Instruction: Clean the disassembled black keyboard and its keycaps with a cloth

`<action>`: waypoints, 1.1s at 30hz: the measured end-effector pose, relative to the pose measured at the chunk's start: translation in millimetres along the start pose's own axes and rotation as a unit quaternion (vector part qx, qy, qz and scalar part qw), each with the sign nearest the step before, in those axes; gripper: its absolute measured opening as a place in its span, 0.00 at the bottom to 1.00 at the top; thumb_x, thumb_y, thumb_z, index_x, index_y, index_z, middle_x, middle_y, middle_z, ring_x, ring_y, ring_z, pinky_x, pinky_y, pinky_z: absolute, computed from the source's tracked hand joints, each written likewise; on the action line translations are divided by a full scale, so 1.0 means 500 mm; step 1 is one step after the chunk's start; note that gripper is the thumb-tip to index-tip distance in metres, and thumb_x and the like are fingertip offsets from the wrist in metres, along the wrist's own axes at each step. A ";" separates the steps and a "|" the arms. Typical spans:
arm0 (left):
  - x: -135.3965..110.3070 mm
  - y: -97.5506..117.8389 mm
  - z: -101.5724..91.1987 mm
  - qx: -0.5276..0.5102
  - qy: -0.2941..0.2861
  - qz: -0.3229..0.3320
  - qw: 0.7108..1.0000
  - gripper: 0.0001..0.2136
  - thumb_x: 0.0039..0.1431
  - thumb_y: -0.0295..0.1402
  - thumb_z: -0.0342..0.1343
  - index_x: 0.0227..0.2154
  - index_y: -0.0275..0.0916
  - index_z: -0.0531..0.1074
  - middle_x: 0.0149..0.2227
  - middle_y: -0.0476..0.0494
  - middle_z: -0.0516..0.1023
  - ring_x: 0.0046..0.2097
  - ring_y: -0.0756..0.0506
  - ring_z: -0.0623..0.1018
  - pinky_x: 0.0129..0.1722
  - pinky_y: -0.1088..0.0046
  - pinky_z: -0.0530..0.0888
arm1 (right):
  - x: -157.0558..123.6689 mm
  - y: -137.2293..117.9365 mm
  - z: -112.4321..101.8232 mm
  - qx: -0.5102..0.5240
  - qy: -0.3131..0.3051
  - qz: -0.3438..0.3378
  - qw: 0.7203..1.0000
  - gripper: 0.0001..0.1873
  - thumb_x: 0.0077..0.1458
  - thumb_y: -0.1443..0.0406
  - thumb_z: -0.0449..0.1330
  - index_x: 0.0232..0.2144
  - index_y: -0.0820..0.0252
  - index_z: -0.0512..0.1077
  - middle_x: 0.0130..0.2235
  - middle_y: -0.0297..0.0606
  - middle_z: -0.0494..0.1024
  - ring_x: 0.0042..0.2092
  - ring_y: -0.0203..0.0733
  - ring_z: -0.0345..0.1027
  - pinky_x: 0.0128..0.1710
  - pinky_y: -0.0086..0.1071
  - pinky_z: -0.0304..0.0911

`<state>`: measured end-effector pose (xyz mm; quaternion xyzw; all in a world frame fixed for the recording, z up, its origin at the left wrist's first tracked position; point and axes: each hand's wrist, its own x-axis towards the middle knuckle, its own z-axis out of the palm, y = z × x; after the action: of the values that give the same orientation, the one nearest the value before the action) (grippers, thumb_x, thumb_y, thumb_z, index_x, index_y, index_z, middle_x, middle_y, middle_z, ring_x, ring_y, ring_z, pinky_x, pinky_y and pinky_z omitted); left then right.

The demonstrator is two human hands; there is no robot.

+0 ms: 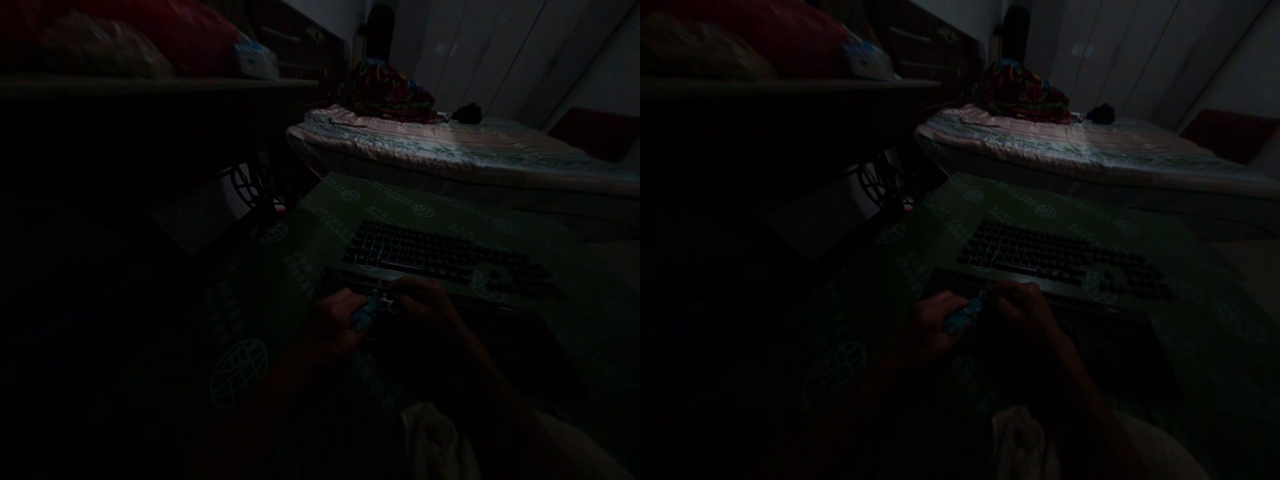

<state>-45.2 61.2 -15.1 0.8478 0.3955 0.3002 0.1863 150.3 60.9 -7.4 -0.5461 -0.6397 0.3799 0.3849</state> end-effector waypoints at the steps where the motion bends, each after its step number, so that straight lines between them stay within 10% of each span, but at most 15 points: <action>1: 0.000 0.000 0.002 -0.006 -0.002 0.005 1.000 0.07 0.51 0.28 0.54 0.34 0.37 0.72 0.30 0.47 0.72 0.31 0.50 0.72 0.31 0.76 0.68 | -0.001 0.000 -0.002 0.004 -0.004 0.002 1.000 0.11 0.44 0.65 0.53 0.26 0.63 0.74 0.22 0.35 0.71 0.24 0.35 0.62 0.21 0.26 0.56; 17: -0.006 0.008 0.001 -0.023 -0.048 0.036 0.998 0.06 0.49 0.28 0.54 0.31 0.37 0.72 0.27 0.49 0.72 0.28 0.52 0.70 0.27 0.78 0.65 | -0.013 -0.016 -0.018 0.150 -0.037 0.088 0.984 0.09 0.40 0.64 0.56 0.22 0.65 0.74 0.18 0.31 0.66 0.19 0.30 0.57 0.17 0.23 0.53; 33: -0.002 0.004 0.007 -0.029 -0.014 0.021 0.999 0.08 0.51 0.31 0.53 0.35 0.37 0.72 0.31 0.45 0.72 0.33 0.49 0.72 0.32 0.75 0.69 | -0.003 0.000 -0.020 0.043 -0.003 0.025 0.999 0.10 0.42 0.65 0.54 0.24 0.64 0.75 0.19 0.32 0.67 0.20 0.31 0.56 0.17 0.23 0.52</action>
<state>-42.3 59.1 -17.0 0.8543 0.3661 0.3033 0.2101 159.3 59.8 -3.3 -0.5435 -0.6102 0.4182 0.3967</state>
